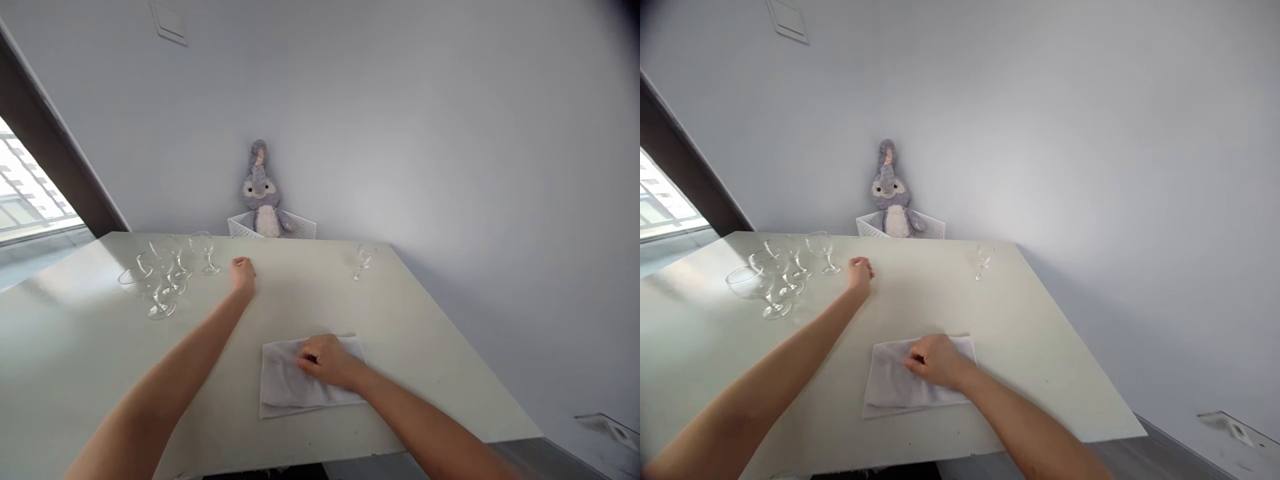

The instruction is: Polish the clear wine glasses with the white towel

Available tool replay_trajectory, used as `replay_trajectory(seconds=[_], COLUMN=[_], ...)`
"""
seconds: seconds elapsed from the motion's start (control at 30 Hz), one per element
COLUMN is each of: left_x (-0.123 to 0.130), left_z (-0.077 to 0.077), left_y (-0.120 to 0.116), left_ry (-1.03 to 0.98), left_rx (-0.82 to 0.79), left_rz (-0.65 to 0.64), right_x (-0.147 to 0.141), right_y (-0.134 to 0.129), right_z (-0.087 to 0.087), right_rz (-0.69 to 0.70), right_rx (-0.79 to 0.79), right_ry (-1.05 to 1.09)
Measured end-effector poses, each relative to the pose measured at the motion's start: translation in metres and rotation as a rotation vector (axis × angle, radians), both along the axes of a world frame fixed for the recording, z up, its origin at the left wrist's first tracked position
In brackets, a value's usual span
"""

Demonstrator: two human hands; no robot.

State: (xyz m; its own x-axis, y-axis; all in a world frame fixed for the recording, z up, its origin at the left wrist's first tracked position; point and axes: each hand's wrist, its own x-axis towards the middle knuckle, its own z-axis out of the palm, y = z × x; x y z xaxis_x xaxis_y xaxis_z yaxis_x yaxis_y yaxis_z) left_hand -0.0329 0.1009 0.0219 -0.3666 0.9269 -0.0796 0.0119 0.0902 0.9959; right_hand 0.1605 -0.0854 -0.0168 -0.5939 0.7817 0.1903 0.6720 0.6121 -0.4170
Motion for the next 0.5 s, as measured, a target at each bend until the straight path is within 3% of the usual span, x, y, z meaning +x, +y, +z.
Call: replay_trajectory(seconds=[0.23,0.5], left_x=[0.122,0.224], left_z=[0.000,-0.002], left_y=[0.002,-0.007], left_ry=[-0.032,-0.079], left_rx=[-0.121,-0.168], left_rz=[-0.536,-0.816], right_x=[0.001,0.000], right_y=[0.000,-0.003], right_z=[0.002,0.007], right_rz=[0.008,-0.006], right_rx=[0.000,-0.010], right_ry=[-0.019,0.019])
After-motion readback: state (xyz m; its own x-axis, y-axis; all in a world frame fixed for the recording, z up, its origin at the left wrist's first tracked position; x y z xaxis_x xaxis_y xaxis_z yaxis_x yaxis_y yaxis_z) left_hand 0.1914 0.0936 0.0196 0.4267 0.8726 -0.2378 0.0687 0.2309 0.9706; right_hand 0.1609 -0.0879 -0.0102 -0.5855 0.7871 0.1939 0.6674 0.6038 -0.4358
